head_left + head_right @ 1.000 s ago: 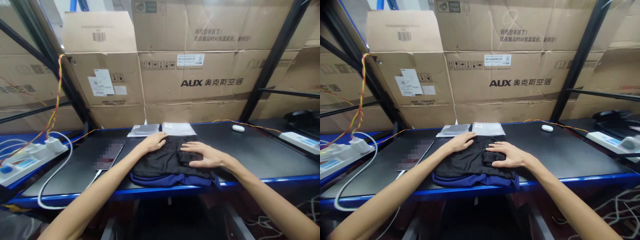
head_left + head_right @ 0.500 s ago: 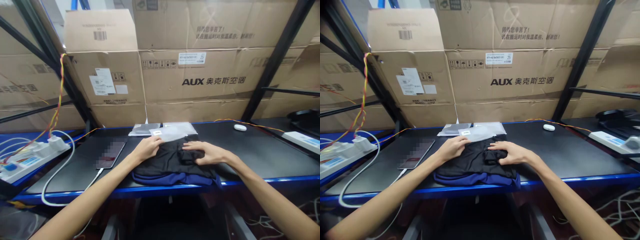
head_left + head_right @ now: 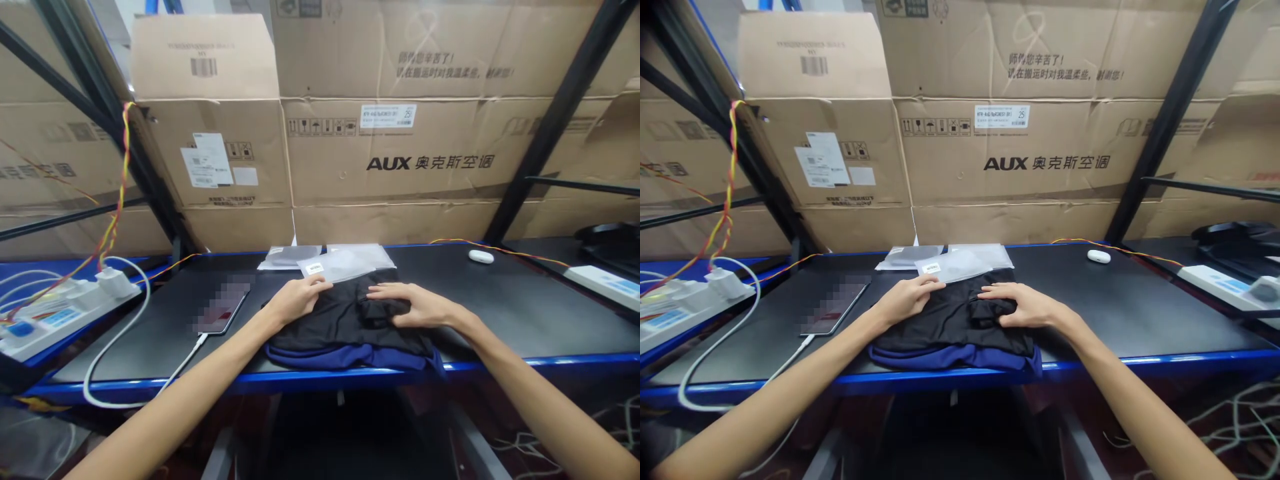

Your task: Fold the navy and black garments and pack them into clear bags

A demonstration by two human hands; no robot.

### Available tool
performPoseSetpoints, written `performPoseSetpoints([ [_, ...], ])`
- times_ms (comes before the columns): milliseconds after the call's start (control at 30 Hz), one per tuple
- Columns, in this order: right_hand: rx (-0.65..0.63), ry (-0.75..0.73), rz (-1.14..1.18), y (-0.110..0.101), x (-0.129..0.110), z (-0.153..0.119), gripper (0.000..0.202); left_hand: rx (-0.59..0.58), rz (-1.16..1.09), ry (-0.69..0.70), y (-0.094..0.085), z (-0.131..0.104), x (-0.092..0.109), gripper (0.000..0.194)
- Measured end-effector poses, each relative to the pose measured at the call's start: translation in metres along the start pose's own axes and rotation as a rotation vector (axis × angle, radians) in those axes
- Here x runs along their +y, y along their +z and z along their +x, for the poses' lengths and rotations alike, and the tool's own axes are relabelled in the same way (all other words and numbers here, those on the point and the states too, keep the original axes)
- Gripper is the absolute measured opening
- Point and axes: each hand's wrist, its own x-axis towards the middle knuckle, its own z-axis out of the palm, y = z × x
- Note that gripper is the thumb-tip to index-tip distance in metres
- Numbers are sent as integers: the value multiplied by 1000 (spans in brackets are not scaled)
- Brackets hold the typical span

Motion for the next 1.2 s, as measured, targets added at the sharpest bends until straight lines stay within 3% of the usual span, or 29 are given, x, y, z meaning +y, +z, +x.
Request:
performPoseSetpoints([
  [267,-29,37,34,-4,-6,-1,70,74,-56,40,5,0,-3,47],
  [500,-44,34,32,-6,-6,0,72,108,-120,-67,6,3,0,33],
  [633,29,-1,0,0,-2,3,65,180,-147,-160,3,5,5,21],
  [833,136,-36,-32,6,-2,3,53,255,-26,-328,3,6,13,22],
  [1000,224,-19,98,4,-2,2,51,276,20,-344,6,6,14,22],
  [1200,439,-50,85,6,-9,3,48,244,5,-311,7,7,14,13],
])
